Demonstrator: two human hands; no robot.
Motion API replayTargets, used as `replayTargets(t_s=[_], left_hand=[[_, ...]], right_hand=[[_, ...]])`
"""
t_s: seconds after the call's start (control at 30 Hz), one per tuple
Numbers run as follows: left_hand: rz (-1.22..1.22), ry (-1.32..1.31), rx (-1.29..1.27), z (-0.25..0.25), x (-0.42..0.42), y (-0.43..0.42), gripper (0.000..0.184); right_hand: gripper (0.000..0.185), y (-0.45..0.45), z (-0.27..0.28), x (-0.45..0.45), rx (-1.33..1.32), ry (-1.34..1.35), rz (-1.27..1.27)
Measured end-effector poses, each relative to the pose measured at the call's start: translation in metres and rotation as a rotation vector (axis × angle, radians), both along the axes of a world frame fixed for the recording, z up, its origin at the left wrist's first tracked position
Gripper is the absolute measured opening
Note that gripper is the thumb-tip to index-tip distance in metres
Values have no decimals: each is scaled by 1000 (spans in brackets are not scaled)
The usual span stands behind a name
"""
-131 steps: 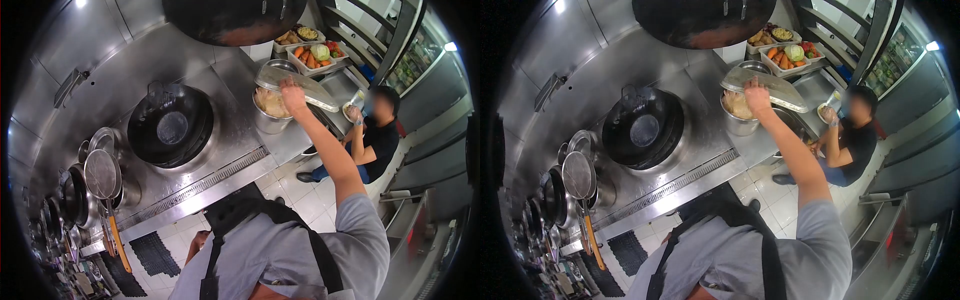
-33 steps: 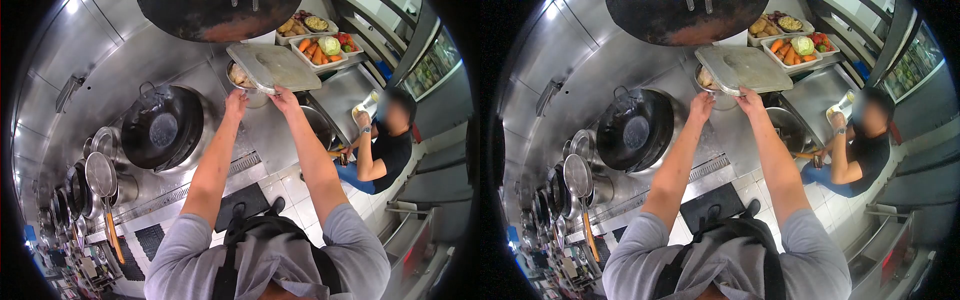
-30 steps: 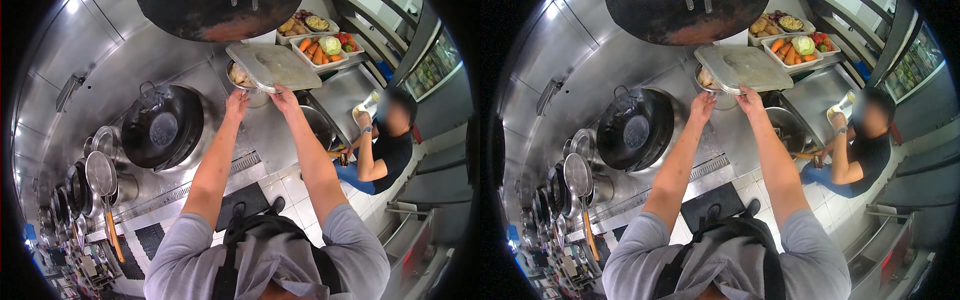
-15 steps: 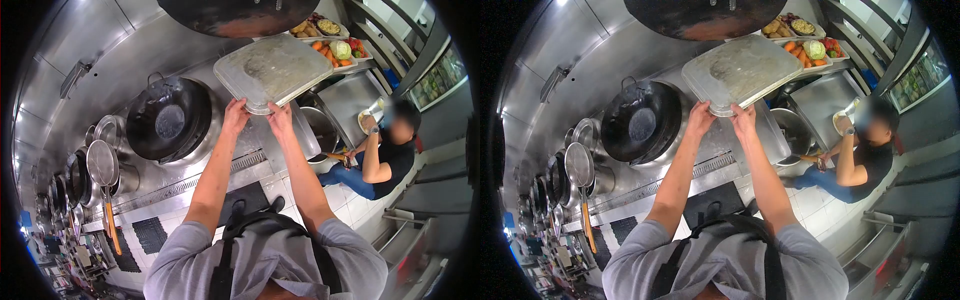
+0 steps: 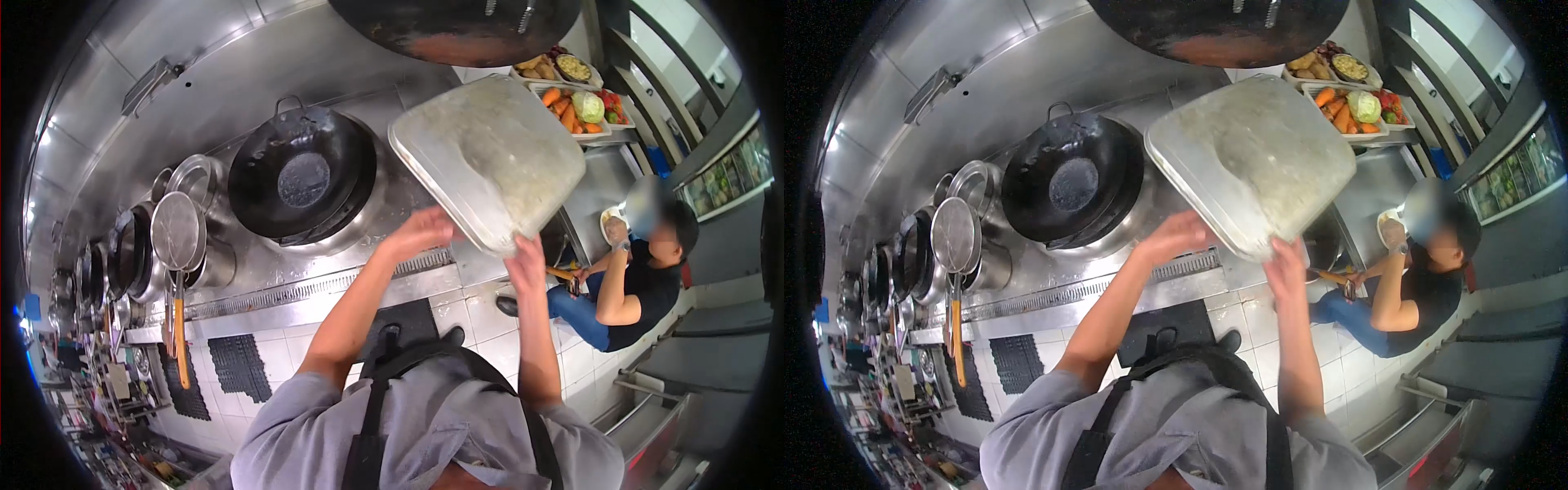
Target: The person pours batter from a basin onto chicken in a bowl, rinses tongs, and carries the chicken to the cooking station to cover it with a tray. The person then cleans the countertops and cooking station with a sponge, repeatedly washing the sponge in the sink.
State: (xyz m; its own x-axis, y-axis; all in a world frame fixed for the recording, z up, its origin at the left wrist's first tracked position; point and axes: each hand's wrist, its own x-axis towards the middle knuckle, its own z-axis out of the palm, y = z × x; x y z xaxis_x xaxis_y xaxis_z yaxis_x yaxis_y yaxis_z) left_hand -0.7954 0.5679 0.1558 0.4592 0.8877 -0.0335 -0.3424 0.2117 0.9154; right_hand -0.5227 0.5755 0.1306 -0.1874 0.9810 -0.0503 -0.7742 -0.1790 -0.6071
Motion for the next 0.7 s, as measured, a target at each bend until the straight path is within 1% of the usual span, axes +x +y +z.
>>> replayTargets(t_s=[0.03,0.07,0.1,0.17,0.2,0.23,0.27,0.33,0.37,0.43,0.53,0.57,0.6,0.67,0.7], left_hand=[[-95,117,15,-8,-9,-18,50],[-120,215,-41,-19,-19,-39,50],[-146,315,-89,-31,-30,-55,50],[-131,401,-128,-82,-55,-81,47],[-125,416,-116,-99,-68,-96,45],[-116,433,-106,-112,-81,-111,42],[-109,451,-96,-118,-93,-123,40],[-106,499,-114,-93,-107,-143,36],[-107,520,-119,-78,-111,-151,35],[-71,562,-89,-67,-123,-161,35],[-17,546,-42,-43,-130,-166,35],[2,528,-27,-32,-132,-167,35],[36,473,-7,-16,-130,-170,35],[94,365,29,20,-127,-175,36],[126,263,69,30,-129,-177,38]], right_hand=[[63,-18,4,17,37,-43,13],[65,-37,7,37,7,-71,26],[68,-50,5,53,48,-103,11],[73,-71,6,81,129,-144,-11],[74,-84,11,89,117,-230,-94],[76,-92,23,91,169,-320,-109],[79,-101,37,91,161,-450,-161],[77,-116,50,95,218,-605,-203],[71,-122,57,92,256,-681,-222],[58,-136,71,86,333,-841,-269],[46,-160,83,68,335,-975,-282],[40,-168,91,60,310,-1092,-232],[28,-174,98,38,372,-1114,-283],[23,-183,126,7,613,-1567,-215],[21,-181,130,-13,812,-1553,-253]])
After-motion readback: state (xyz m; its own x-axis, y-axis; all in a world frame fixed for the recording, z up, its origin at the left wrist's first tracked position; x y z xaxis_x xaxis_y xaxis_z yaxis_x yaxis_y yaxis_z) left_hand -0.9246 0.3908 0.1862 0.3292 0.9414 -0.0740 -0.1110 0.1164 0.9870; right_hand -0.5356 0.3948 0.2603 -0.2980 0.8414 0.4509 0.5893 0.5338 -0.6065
